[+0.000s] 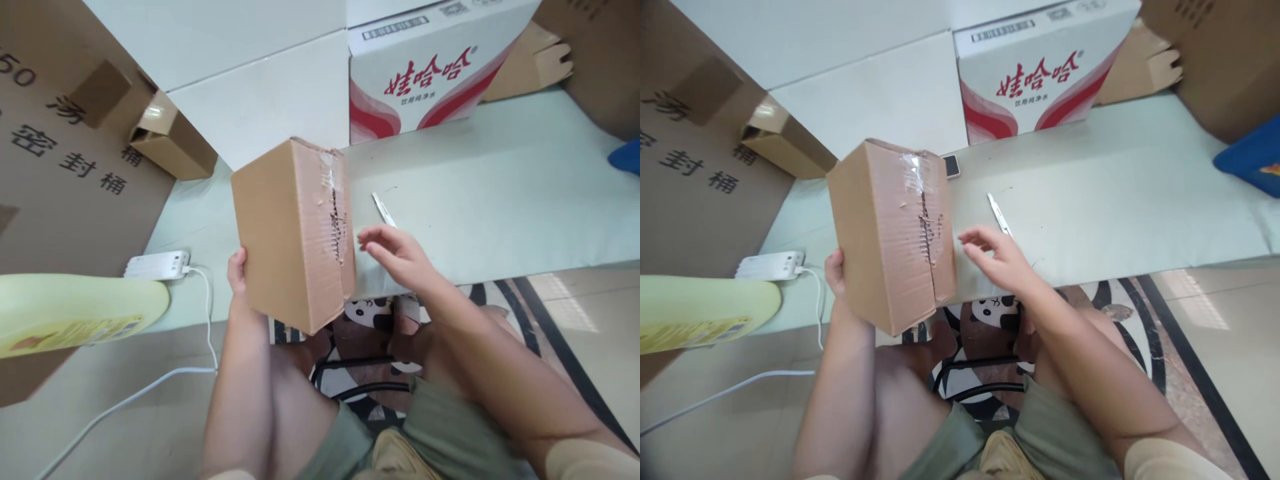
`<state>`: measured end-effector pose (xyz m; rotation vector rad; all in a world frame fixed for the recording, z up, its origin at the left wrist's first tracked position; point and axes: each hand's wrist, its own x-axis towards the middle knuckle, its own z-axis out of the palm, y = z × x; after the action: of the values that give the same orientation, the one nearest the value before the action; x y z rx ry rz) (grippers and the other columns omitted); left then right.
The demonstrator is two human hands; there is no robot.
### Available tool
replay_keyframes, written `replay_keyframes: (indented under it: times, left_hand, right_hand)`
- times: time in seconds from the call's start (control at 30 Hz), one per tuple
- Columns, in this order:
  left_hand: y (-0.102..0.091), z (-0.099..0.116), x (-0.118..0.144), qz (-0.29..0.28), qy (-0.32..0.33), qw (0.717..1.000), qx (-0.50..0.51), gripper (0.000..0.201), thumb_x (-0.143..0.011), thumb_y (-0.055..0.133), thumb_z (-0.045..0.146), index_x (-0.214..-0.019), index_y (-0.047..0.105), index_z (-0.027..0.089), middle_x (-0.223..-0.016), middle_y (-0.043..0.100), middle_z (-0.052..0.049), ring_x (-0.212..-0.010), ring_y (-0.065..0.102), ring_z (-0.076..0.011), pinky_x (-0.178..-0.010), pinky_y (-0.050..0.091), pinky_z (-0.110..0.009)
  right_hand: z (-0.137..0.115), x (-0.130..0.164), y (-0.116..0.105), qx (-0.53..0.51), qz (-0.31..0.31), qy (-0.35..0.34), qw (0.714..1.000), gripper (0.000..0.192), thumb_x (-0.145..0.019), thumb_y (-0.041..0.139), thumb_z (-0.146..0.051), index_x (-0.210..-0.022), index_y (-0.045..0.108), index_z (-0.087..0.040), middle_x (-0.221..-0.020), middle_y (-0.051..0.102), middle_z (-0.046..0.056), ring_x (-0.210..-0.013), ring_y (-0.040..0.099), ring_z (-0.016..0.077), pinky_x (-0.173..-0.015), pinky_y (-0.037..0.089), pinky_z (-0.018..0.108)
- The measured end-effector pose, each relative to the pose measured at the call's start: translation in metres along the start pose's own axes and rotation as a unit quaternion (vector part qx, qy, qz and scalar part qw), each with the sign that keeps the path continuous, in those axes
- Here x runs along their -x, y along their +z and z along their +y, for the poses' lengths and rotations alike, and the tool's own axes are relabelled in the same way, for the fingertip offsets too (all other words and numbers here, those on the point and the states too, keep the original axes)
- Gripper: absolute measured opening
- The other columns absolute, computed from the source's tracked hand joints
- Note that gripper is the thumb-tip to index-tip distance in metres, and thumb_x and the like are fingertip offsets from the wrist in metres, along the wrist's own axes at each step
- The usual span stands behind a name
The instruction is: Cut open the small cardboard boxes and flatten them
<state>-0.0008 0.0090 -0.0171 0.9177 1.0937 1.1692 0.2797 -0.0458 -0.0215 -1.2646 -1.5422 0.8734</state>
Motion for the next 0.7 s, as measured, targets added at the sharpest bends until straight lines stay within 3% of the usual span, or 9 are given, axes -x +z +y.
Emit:
replay_keyframes:
  times: [0.03, 0.1, 0.17, 0.27, 0.37, 0.5, 0.6, 0.7]
  left_hand:
    - [0.000, 0.000, -0.002, 0.013, -0.014, 0.999, 0.026, 0.054, -0.073, 0.061, 0.073, -0.099, 0.073, 0.028, -0.093, 0.078, -0.006, -0.091, 0.072, -0.0320, -0.073, 0.059, -0.046]
    - [-0.001, -0.001, -0.005, 0.032, -0.030, 0.997, 0.058, 0.049, -0.071, 0.065, 0.070, -0.096, 0.073, 0.029, -0.090, 0.078, -0.003, -0.086, 0.071, -0.0294, -0.072, 0.058, -0.043]
    - [-0.001, -0.001, -0.008, 0.027, -0.017, 0.998, 0.047, 0.047, -0.073, 0.064, 0.069, -0.095, 0.072, 0.029, -0.088, 0.077, -0.002, -0.084, 0.070, -0.0282, -0.072, 0.058, -0.043]
    - [0.001, -0.001, -0.010, 0.000, -0.007, 1.000, 0.023, 0.047, -0.074, 0.063, 0.069, -0.094, 0.071, 0.028, -0.087, 0.077, -0.003, -0.084, 0.071, -0.0288, -0.071, 0.057, -0.043]
    - [0.002, 0.000, -0.010, 0.006, -0.024, 0.999, 0.026, 0.045, -0.071, 0.067, 0.067, -0.092, 0.071, 0.027, -0.090, 0.078, -0.004, -0.085, 0.071, -0.0294, -0.070, 0.057, -0.044]
    - [0.003, 0.002, -0.008, 0.027, -0.041, 0.998, 0.030, 0.044, -0.068, 0.069, 0.065, -0.089, 0.071, 0.026, -0.091, 0.079, -0.005, -0.085, 0.070, -0.0306, -0.070, 0.058, -0.045]
    - [0.002, 0.002, -0.008, 0.015, -0.034, 0.999, 0.036, 0.045, -0.069, 0.069, 0.063, -0.093, 0.071, 0.025, -0.091, 0.078, -0.006, -0.083, 0.071, -0.0296, -0.069, 0.058, -0.044]
    - [0.001, 0.000, -0.009, 0.004, -0.018, 0.999, 0.047, 0.044, -0.072, 0.069, 0.062, -0.095, 0.071, 0.025, -0.091, 0.078, -0.005, -0.081, 0.072, -0.0272, -0.067, 0.058, -0.040]
  right_hand:
    - [0.006, -0.005, -0.005, 0.073, 0.050, 0.038, 0.995, 0.023, -0.092, 0.056, -0.038, -0.100, 0.069, -0.022, -0.101, 0.073, 0.009, -0.091, 0.070, 0.0234, -0.084, 0.058, 0.041]
    - [0.018, -0.013, -0.015, 0.219, 0.117, 0.114, 0.962, 0.020, -0.086, 0.059, -0.031, -0.098, 0.070, -0.020, -0.102, 0.071, 0.012, -0.089, 0.068, 0.0265, -0.082, 0.056, 0.044]
    - [0.028, -0.019, -0.021, 0.315, 0.114, 0.168, 0.927, 0.033, -0.082, 0.061, -0.028, -0.113, 0.068, -0.018, -0.114, 0.069, 0.017, -0.096, 0.068, 0.0317, -0.084, 0.055, 0.047]
    - [0.033, -0.024, -0.025, 0.356, 0.067, 0.214, 0.907, 0.047, -0.081, 0.059, -0.023, -0.128, 0.063, -0.015, -0.118, 0.069, 0.020, -0.101, 0.067, 0.0359, -0.085, 0.053, 0.049]
    - [0.026, -0.023, -0.028, 0.289, 0.079, 0.246, 0.922, 0.036, -0.080, 0.057, -0.022, -0.114, 0.068, -0.017, -0.103, 0.073, 0.014, -0.091, 0.067, 0.0312, -0.081, 0.053, 0.044]
    - [0.008, -0.016, -0.027, 0.017, 0.135, 0.229, 0.964, 0.015, -0.081, 0.046, -0.023, -0.088, 0.060, -0.022, -0.071, 0.060, 0.001, -0.059, 0.057, 0.0170, -0.055, 0.045, 0.031]
    - [-0.002, -0.010, -0.020, -0.125, 0.155, 0.145, 0.969, 0.013, -0.079, 0.052, -0.023, -0.092, 0.053, -0.024, -0.079, 0.059, -0.003, -0.048, 0.047, 0.0081, -0.044, 0.036, 0.025]
    - [-0.007, -0.006, -0.011, -0.176, 0.131, 0.080, 0.972, 0.022, -0.085, 0.057, -0.033, -0.105, 0.055, -0.024, -0.080, 0.062, -0.004, -0.044, 0.041, 0.0055, -0.041, 0.032, 0.024]
